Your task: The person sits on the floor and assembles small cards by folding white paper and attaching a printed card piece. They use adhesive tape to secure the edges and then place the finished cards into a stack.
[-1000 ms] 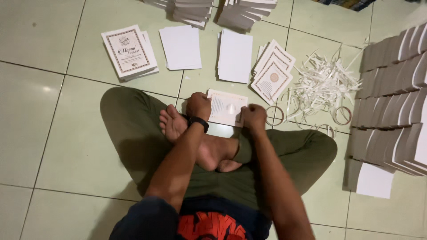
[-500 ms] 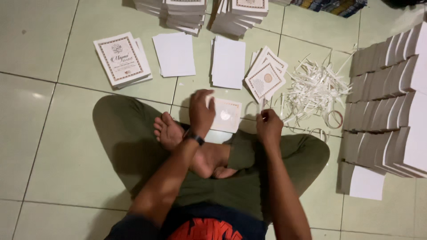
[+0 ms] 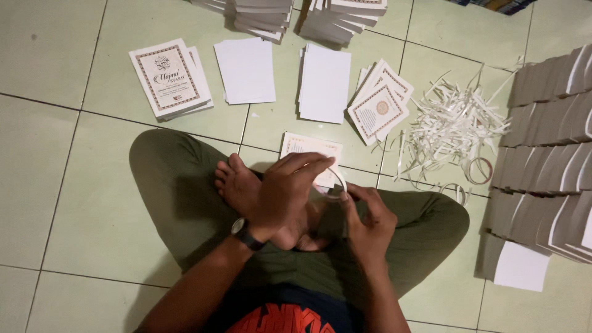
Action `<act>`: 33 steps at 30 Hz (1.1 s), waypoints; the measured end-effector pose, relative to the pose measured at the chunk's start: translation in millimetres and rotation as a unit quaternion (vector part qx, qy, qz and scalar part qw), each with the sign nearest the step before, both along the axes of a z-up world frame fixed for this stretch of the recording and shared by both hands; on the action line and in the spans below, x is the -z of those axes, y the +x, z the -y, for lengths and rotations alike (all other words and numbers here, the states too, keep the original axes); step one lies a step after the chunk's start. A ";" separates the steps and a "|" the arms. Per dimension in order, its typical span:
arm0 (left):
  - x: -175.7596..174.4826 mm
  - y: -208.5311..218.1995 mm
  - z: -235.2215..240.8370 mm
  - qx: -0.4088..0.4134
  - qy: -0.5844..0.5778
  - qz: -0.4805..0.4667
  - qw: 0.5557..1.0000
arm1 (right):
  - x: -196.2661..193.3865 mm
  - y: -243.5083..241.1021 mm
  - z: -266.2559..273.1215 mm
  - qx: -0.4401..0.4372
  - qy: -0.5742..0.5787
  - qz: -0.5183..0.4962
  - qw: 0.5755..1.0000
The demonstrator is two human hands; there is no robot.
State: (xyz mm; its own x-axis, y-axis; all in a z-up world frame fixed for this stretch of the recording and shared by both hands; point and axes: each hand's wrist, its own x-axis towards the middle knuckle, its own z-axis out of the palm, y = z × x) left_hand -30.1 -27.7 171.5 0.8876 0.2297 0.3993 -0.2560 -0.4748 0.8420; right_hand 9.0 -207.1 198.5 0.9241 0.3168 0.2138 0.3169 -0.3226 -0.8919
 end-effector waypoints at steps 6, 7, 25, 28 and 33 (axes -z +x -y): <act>-3.0 -11.9 -2.3 -0.002 0.042 0.001 0.999 | -12.6 -6.6 -8.9 0.009 0.025 0.059 0.998; -11.6 -13.2 3.0 0.001 -0.161 0.016 0.987 | -10.0 -6.9 -8.8 0.014 0.040 0.069 0.997; -75.3 -33.7 -0.9 -0.058 -0.141 -0.138 0.979 | -15.7 -26.7 -8.7 0.106 0.130 -0.081 0.983; -69.1 -38.2 -4.1 0.019 -0.060 -0.075 0.995 | -33.8 -23.3 -6.3 0.037 0.088 -0.011 0.995; -83.2 -38.9 -7.3 0.085 0.017 -0.011 0.996 | -48.4 -12.5 -2.4 -0.038 0.053 0.109 0.992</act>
State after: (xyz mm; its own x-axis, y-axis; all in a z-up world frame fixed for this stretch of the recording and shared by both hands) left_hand -68.9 -20.4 254.7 0.9208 0.0622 0.3850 -0.3175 -0.4541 0.8325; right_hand -3.5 -204.7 246.9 0.8270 0.3491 0.4407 0.5250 -0.1992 -0.8275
